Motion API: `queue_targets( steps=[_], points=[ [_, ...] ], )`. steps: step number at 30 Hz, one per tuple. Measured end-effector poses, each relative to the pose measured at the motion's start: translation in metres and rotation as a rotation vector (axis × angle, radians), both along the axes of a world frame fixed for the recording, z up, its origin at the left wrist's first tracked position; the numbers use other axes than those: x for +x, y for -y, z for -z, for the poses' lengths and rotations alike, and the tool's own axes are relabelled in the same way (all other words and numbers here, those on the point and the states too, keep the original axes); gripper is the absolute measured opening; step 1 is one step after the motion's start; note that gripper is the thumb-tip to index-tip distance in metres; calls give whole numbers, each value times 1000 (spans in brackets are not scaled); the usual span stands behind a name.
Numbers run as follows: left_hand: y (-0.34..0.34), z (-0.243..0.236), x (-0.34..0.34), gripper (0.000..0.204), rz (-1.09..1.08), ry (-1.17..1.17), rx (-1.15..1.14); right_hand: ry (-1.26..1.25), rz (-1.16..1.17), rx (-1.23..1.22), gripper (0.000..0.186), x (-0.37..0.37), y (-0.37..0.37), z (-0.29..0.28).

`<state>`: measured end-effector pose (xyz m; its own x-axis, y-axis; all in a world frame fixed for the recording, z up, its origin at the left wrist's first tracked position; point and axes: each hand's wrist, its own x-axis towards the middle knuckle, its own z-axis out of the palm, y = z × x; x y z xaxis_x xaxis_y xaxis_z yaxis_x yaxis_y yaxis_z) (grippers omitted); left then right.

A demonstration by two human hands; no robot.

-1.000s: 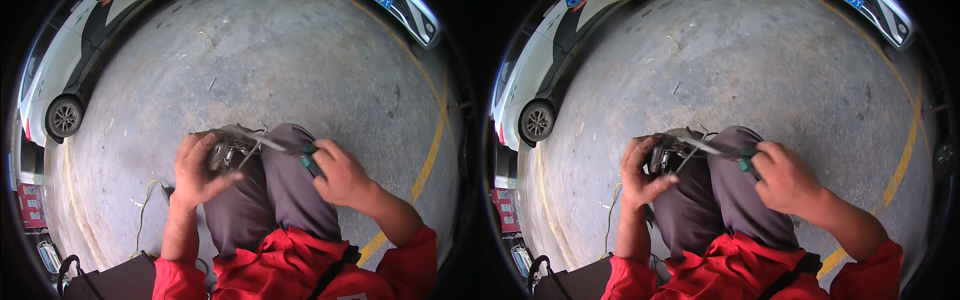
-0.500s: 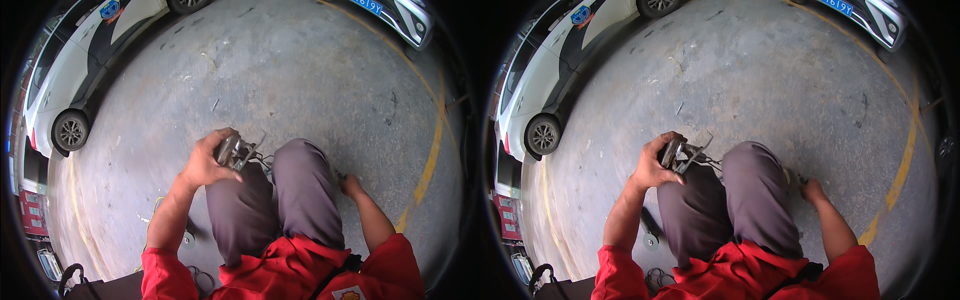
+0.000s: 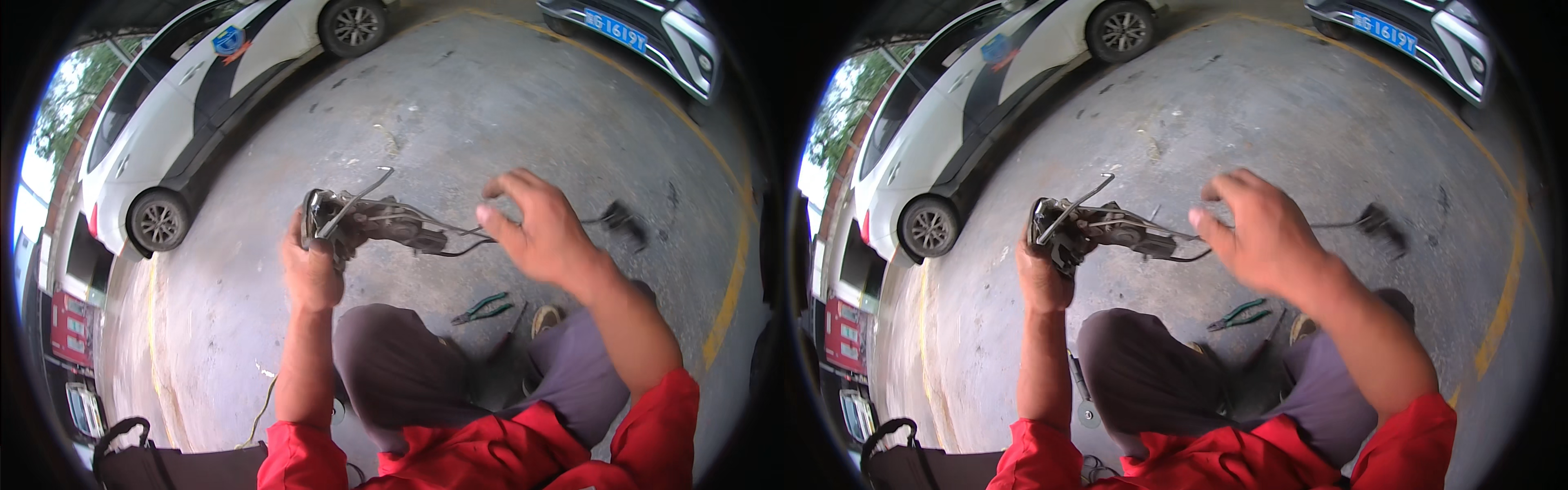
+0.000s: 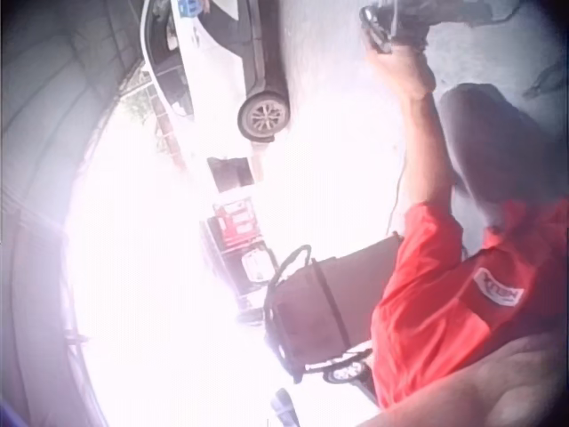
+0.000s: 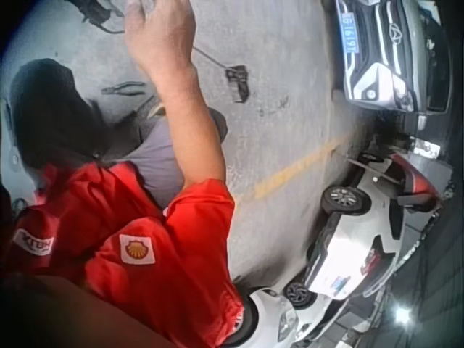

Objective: The person sits on the floor and uses a screwdriver and pliers to disassemble and manipulate a small mechanical component. They remove parts, adjust internal pieces, and reassemble the component.

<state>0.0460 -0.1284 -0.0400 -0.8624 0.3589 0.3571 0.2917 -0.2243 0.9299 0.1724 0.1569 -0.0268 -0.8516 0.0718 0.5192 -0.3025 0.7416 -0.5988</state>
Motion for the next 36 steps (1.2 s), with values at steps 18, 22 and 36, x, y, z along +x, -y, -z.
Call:
queue_targets(
  steps=[18, 22, 36],
  points=[
    [-29, 68, 107, 111, 277, 455, 485, -59, 65, 388, 16, 150, 15, 2],
    [-26, 71, 112, 125, 304, 402, 322, 57, 35, 266, 17, 160, 21, 9],
    [-29, 89, 120, 132, 568, 180, 159, 393, 7, -487, 30, 89, 42, 4]
  ],
)
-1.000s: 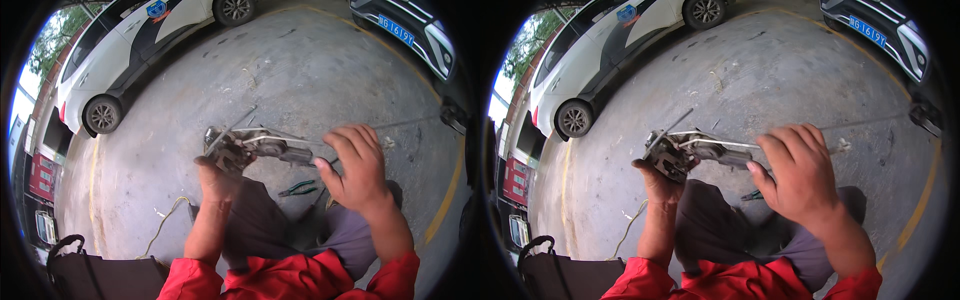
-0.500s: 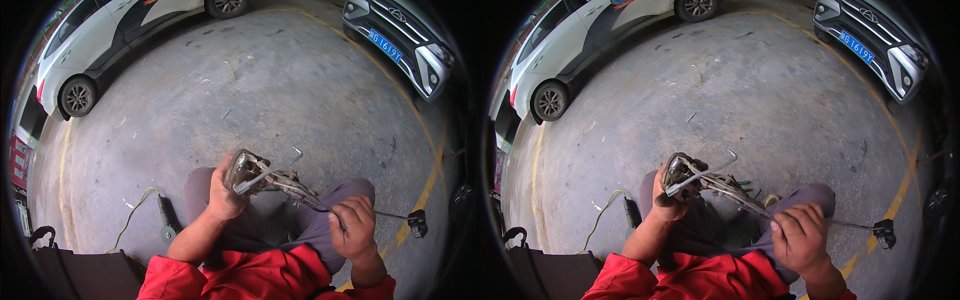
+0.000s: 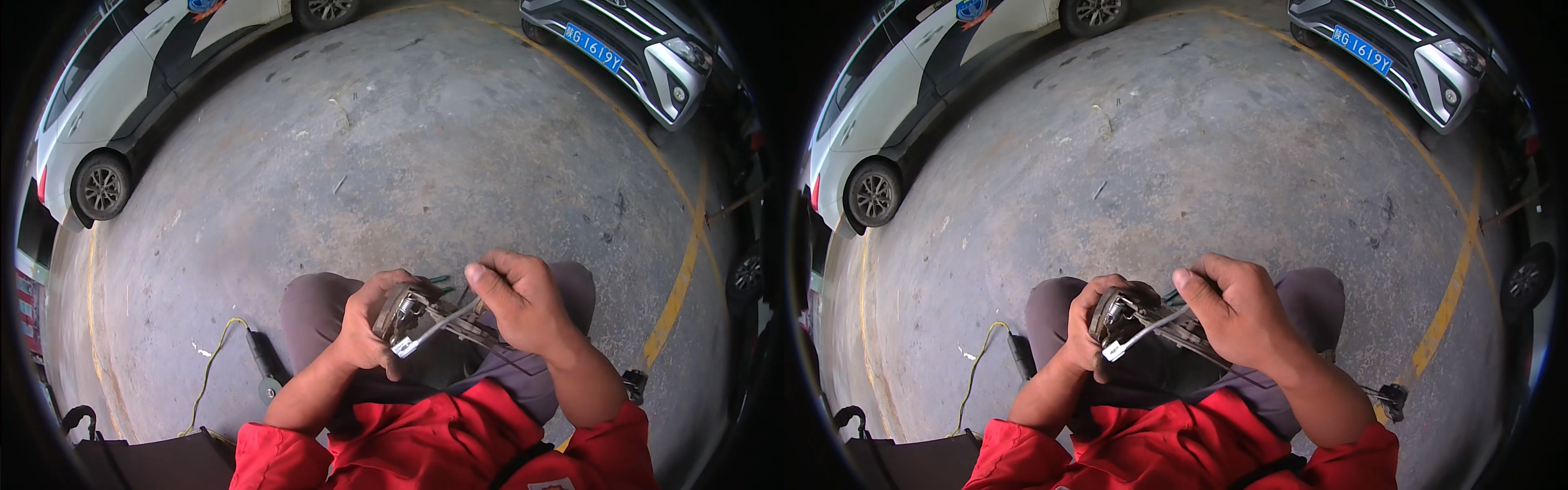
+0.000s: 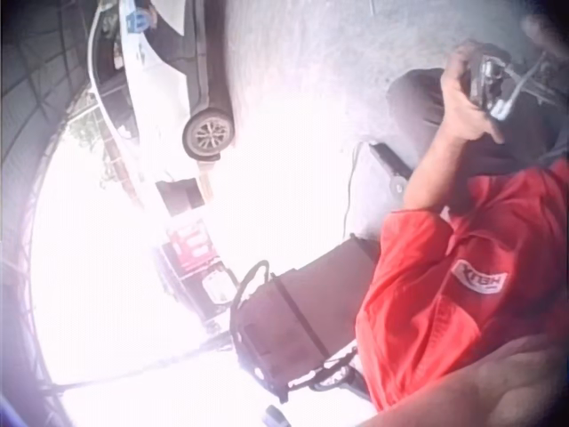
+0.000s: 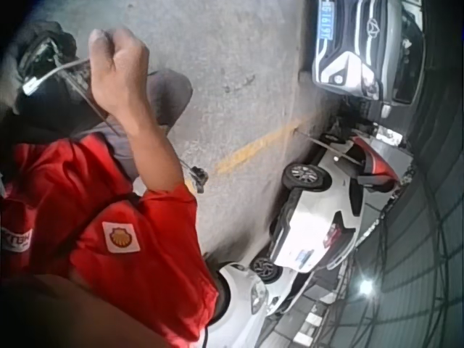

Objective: The person sits on the floor and uses a screwdriver and pliers to disassemble and manipulate a small mechanical component. They remove parts, adjust internal pieces, and reassemble the component.

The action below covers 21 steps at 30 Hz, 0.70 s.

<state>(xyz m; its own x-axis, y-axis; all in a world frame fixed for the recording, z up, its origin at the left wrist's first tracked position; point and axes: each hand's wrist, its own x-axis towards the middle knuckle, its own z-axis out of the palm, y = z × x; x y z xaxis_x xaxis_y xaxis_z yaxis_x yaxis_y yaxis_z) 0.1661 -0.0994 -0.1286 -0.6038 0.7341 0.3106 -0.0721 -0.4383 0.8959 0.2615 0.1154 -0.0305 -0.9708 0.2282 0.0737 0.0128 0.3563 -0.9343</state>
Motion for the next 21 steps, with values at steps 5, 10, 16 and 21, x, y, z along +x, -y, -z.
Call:
queue_targets(
  steps=[5, 10, 16, 21],
  points=[
    [4, 8, -9, 134, 22, -17, -96, -145, 30, -37, 30, -15, 9, -8],
    [-5, -5, -6, 137, 118, 190, -259, -246, 23, 94, 28, -38, 9, -25],
    [-11, 8, 1, 106, 163, 227, -171, -536, -42, 454, 24, -42, 15, -38],
    [-18, 8, 10, 106, 21, 203, -193, -466, 65, 437, 28, -36, 25, -21]
  ],
)
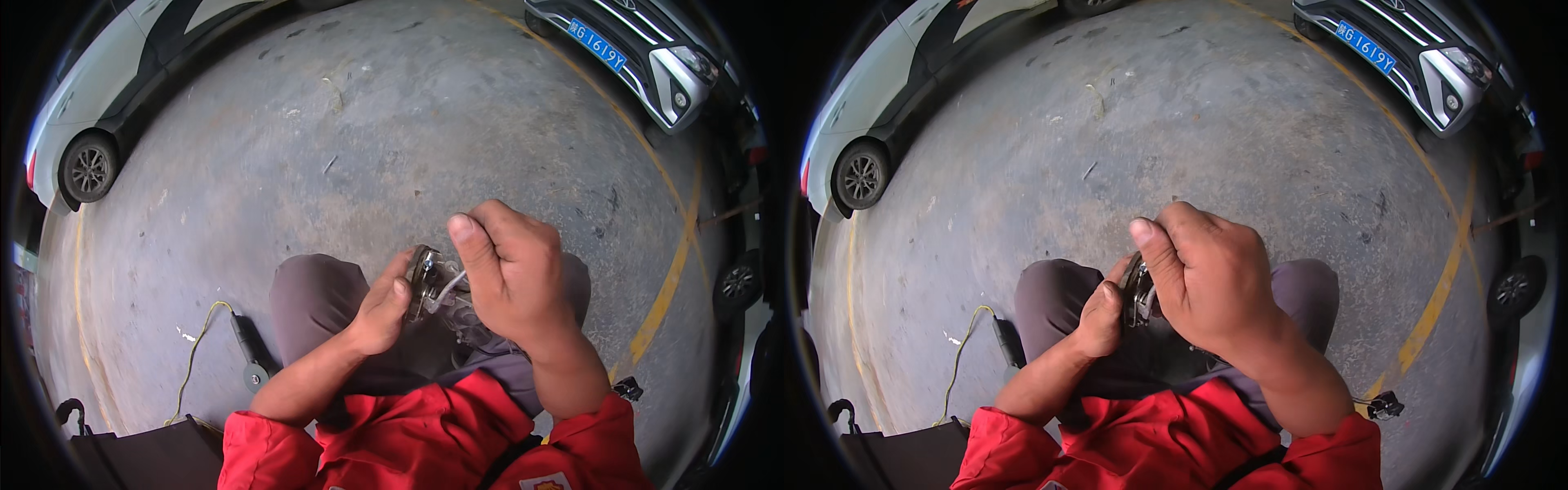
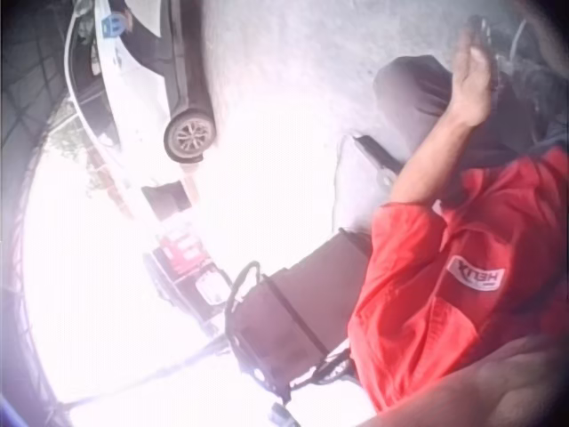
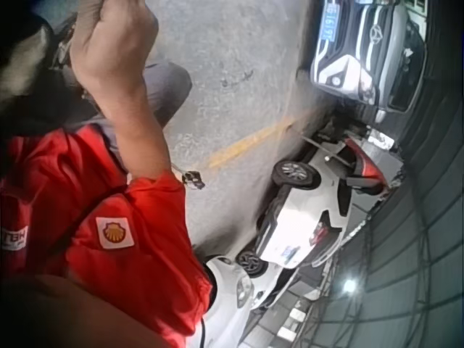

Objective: The person sits on the floor and uses a screwdriver and pliers to disassemble and manipulate a small mechanical component. They remove parts, adjust internal pieces, and reassemble the component.

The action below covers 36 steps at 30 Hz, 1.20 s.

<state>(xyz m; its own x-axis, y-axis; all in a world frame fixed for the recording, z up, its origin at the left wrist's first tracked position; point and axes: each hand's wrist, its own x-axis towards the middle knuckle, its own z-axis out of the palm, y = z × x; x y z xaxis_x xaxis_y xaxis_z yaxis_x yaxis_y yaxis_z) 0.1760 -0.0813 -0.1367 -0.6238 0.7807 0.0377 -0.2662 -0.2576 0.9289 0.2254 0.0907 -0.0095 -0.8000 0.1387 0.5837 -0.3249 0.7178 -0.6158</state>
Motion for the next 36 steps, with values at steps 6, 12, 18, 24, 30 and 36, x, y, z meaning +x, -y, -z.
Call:
queue_targets(
  steps=[6, 12, 18, 24, 30, 36],
  points=[
    [-7, 0, 5, 101, -39, -31, -37, -19, 177, -59, 28, 5, 4, 29],
    [-11, 8, 9, 87, -65, -17, -23, 83, 218, -152, 31, -5, 3, 49],
    [-6, 6, 8, 90, -52, -153, -64, 154, 171, -267, 35, -7, -2, 64],
    [-12, 5, 2, 92, -60, -117, -41, 68, 178, -464, 34, -10, -8, 71],
    [-15, 8, 0, 93, -90, -163, -45, 44, 185, -325, 32, -11, -5, 59],
    [-14, 10, 3, 91, -123, -225, -114, 60, 152, -252, 31, -11, -1, 61]
  ],
)
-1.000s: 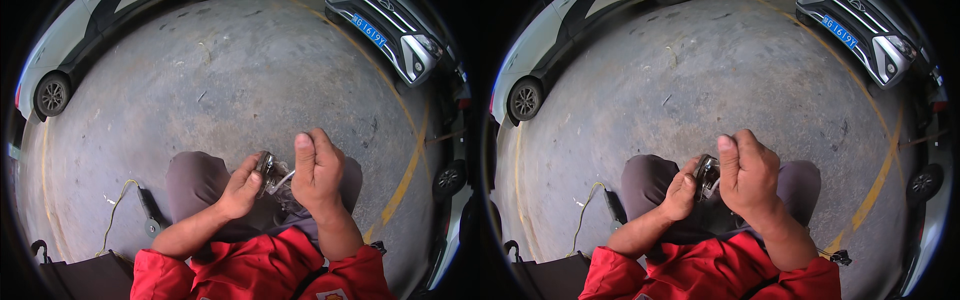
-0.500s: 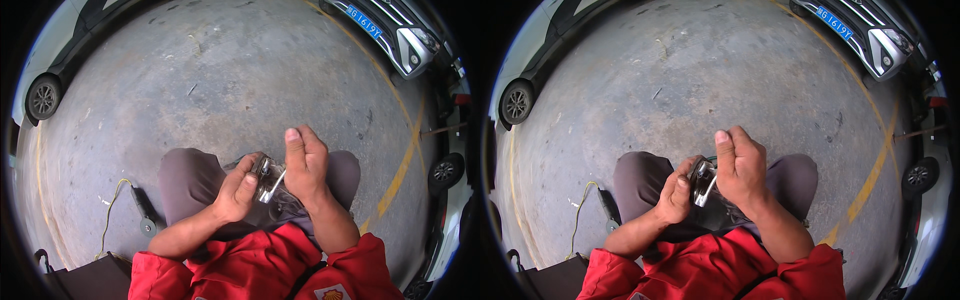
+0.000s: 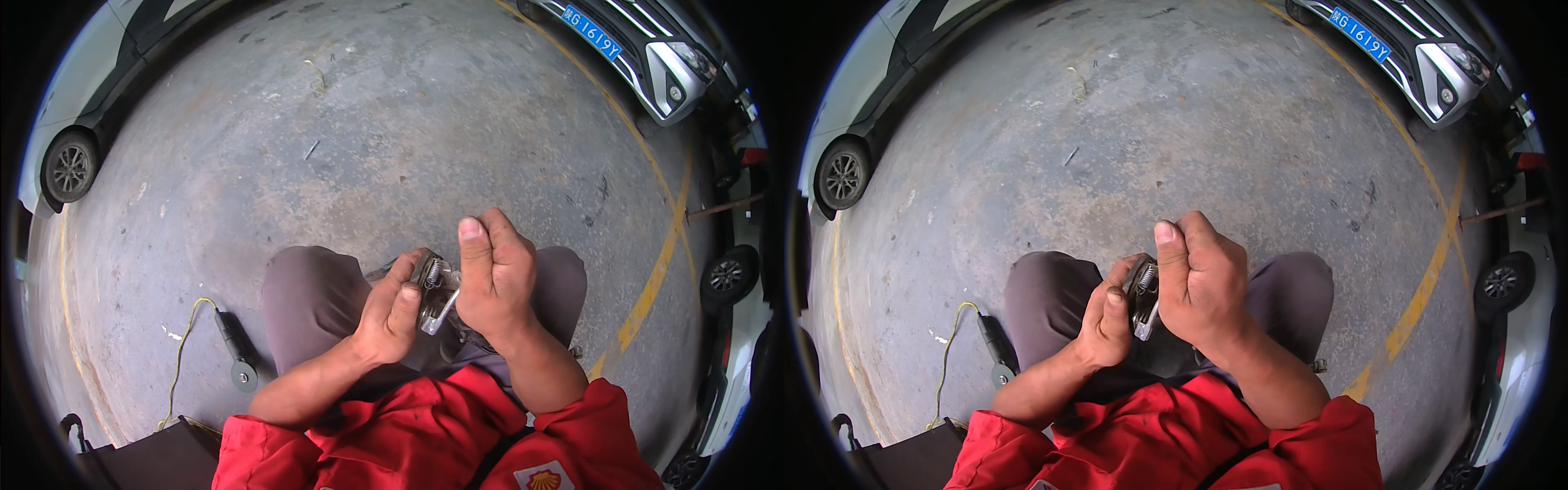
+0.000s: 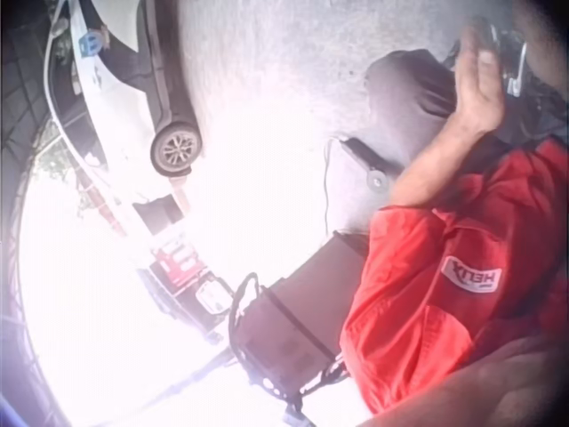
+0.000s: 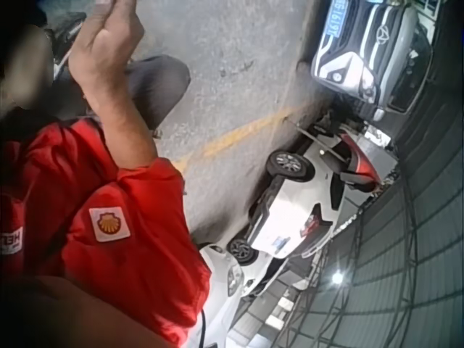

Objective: The person sits on the floor and uses a screwdriver and pliers to disassemble and manipulate a small mechanical component. They remove parts, adjust internal pieces, and reassemble the component.

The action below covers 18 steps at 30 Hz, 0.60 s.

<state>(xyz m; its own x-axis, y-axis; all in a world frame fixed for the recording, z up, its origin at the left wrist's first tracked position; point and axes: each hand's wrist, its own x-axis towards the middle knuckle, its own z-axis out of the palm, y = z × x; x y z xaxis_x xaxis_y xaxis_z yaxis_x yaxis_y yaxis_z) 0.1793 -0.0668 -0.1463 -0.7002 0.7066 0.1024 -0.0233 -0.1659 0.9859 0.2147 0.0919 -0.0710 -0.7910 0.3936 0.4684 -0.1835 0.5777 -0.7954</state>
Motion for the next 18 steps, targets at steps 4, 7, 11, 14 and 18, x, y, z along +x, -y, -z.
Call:
queue_targets(
  steps=[4, 7, 11, 14, 18],
  points=[
    [-2, 6, -1, 92, 5, -3, 41, 26, -4, -200, 35, -1, -1, 7],
    [-3, 6, -4, 98, 18, -74, 84, -17, -8, -241, 37, 3, -2, 4],
    [5, 5, -3, 105, 48, -123, 102, -34, -91, -228, 31, 23, 5, -16],
    [7, 5, -3, 102, 70, -188, 196, -31, -158, -187, 28, 37, 4, -26],
    [4, 2, -9, 101, 90, -295, 296, -10, -167, -172, 24, 56, -6, -30]
  ],
)
